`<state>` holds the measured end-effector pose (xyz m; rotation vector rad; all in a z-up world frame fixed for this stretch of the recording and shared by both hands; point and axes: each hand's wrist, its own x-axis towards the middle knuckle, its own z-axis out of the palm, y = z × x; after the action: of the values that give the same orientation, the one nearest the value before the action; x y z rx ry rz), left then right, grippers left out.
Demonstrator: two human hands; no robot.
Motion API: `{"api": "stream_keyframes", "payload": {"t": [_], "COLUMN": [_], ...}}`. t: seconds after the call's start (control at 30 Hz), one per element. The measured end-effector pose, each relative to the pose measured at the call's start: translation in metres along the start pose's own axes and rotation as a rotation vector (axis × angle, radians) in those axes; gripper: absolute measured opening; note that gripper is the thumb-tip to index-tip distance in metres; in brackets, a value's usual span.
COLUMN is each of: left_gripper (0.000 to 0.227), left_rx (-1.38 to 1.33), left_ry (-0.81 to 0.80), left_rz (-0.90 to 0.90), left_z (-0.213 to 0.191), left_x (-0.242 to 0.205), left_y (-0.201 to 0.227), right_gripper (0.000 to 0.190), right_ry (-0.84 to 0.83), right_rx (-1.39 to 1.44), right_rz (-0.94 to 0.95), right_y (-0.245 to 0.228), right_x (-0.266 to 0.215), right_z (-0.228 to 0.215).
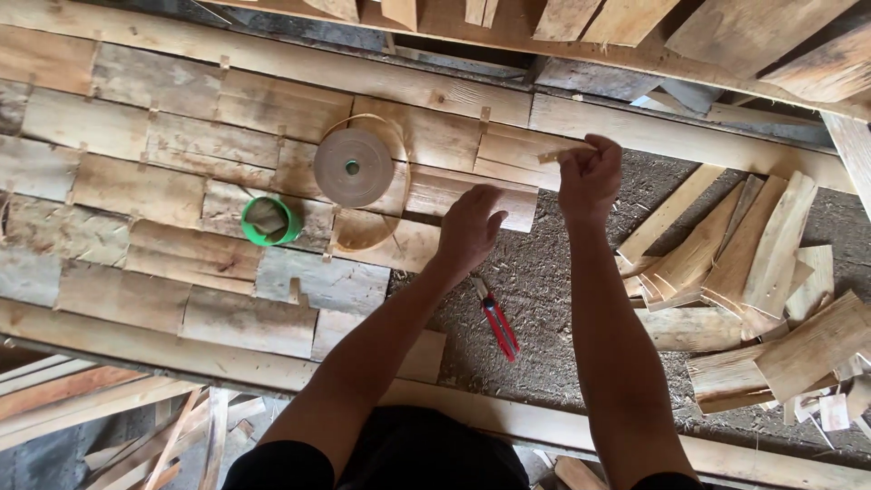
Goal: Trimming split bamboo pieces with a utility knife and taping them together to form a panel.
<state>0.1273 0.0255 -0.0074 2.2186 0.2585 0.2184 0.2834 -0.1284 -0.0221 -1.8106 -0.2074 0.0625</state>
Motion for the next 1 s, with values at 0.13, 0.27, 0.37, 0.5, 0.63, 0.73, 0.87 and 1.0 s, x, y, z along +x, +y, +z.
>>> {"api": "stream_keyframes", "payload": {"t": [0.13,0.27,0.37,0.5,0.63,0.73,0.87,1.0], "left_gripper": [0.051,0.064,0.068,0.069,0.07,0.069,0.063,0.061], "left_rx": [0.27,0.341,0.395,0.446,0.461,0.445,0.498,0.434], "left_ry": [-0.018,-0.125,-0.165,-0.185,-0.154,-0.193,-0.195,-0.175], "left_rz": [0.265,0.249,0.232,0.26,0.242,0.217,0.232,0.249], "left_z": [0.036,0.049,0.062,0.083,0.091,0.085,0.087,0.08], "left_x": [0.051,0.095,0.117,0.134,0.144,0.148,0.153,0.15], "left_y": [-0.028,-0.032,-0.04,-0.054,-0.062,-0.061,-0.068,-0.067], "right_gripper": [0.035,0.033,0.031,0.031,0.03,0.03,0.028,0.027], "right_ry": [0.078,0.11,0.131,0.21,0.271,0.299,0.314,0.343], "right_rx": [-0.019,0.013,0.031,0.028,0.026,0.077,-0.044,-0.216], "right_rz": [0.068,0.102,0.139,0.239,0.332,0.368,0.348,0.376], "right_y": [0.04,0.068,0.086,0.104,0.105,0.108,0.113,0.103], "right_x": [0.048,0.083,0.101,0.113,0.118,0.117,0.121,0.12], "right_z": [0.025,0.048,0.06,0.069,0.079,0.085,0.09,0.093]}}
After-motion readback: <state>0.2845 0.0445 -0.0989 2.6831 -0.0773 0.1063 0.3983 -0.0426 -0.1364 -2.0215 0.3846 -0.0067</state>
